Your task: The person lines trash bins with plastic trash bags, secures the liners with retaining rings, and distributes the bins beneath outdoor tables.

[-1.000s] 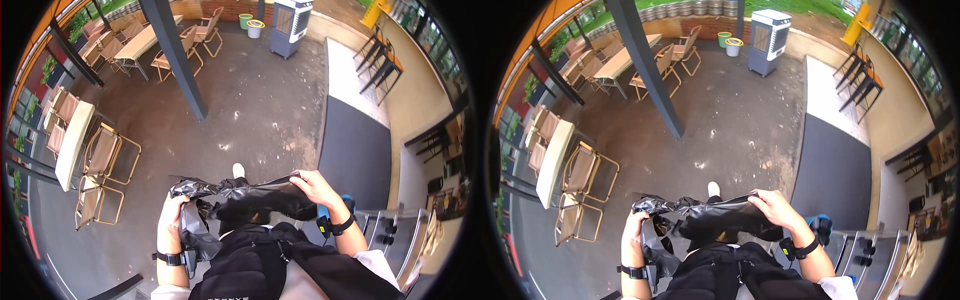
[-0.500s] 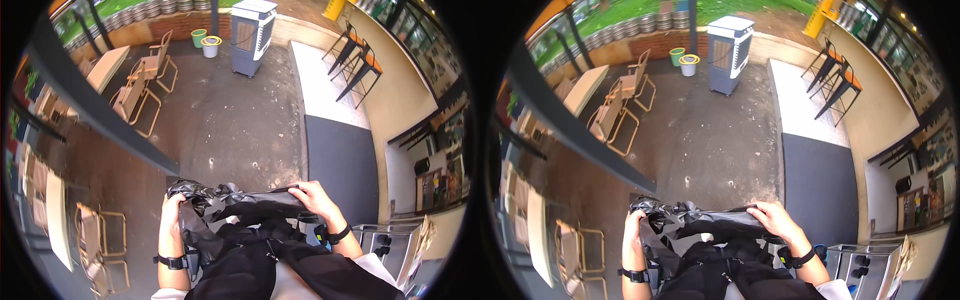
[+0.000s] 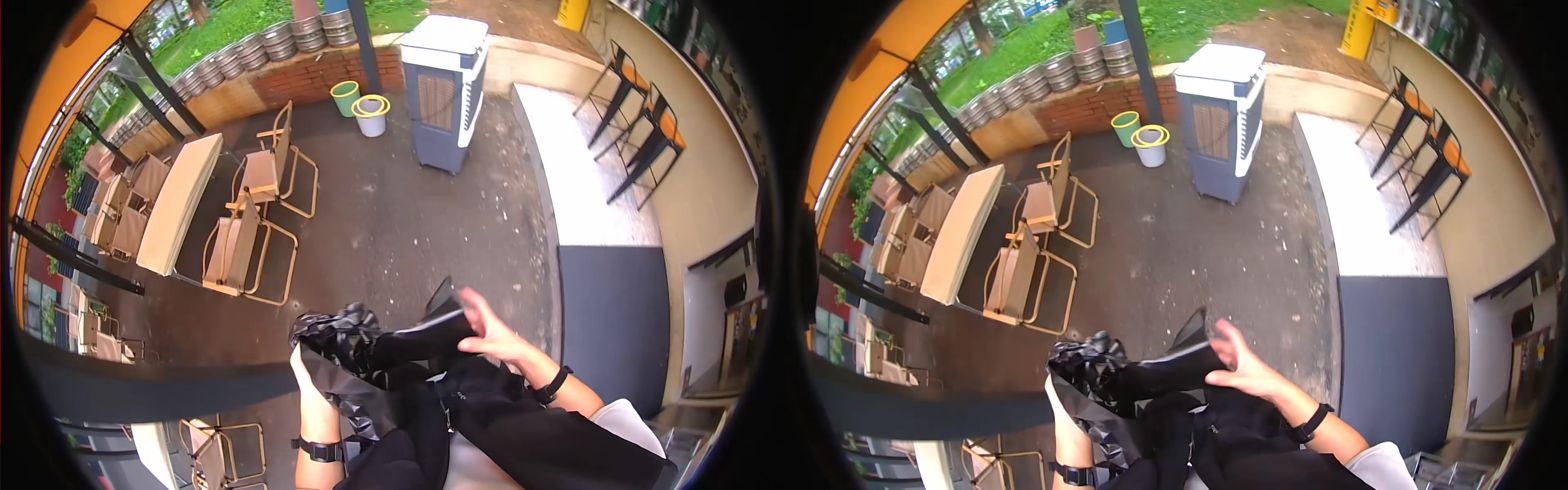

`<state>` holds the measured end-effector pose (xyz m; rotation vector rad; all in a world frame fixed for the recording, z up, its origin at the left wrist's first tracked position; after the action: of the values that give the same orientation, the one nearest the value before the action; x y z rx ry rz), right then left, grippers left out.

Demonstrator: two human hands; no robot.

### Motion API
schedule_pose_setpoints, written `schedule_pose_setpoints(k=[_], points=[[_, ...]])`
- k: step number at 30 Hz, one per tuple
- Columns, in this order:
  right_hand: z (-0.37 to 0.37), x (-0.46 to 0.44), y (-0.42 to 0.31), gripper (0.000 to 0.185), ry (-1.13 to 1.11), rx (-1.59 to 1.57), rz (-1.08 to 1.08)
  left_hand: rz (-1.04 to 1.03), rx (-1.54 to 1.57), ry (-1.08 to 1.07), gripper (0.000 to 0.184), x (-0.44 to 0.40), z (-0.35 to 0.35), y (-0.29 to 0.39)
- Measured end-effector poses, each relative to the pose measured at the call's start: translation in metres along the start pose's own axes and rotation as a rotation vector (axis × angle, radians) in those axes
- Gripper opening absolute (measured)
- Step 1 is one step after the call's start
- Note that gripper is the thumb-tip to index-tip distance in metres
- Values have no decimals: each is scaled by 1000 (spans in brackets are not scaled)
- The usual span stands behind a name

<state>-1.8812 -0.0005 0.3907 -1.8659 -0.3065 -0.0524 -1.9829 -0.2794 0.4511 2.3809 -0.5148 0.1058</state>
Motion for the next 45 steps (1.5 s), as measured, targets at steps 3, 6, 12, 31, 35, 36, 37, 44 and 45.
schedule_pose_setpoints(k=[3,6,12,31,35,36,37,44,45], points=[[4,-79,-3,38,-107,75,-292,-99,114,136,50,-59,15,22],[15,-163,-12,13,-29,29,-199,-260,51,228,50,-118,9,48],[40,-341,-94,16,162,460,92,-33,422,4,37,-275,69,78],[234,-763,-248,11,316,185,121,-128,461,-113,28,-801,6,272],[317,-862,-261,11,556,243,39,-217,414,26,32,-864,-47,313],[339,-884,-267,13,606,391,46,-238,414,61,35,-881,-12,327],[360,-909,-271,15,654,456,79,-258,413,97,40,-898,23,341],[418,-1042,-291,7,617,236,21,49,-701,601,59,-1021,69,296],[420,-1058,-286,7,600,146,-19,150,-495,467,67,-1053,54,268]])
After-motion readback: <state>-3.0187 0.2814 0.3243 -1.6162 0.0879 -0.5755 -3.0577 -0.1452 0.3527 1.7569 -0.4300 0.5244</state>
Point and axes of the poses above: each hand's wrist, its own x-axis away from the middle knuckle, its own z-axis out of the back of the hand, y = z × x, the point moved 5 cm from there along -x, towards the middle knuckle, and after that the axes turned 3 degrees about -y, right-handed, at the moved point
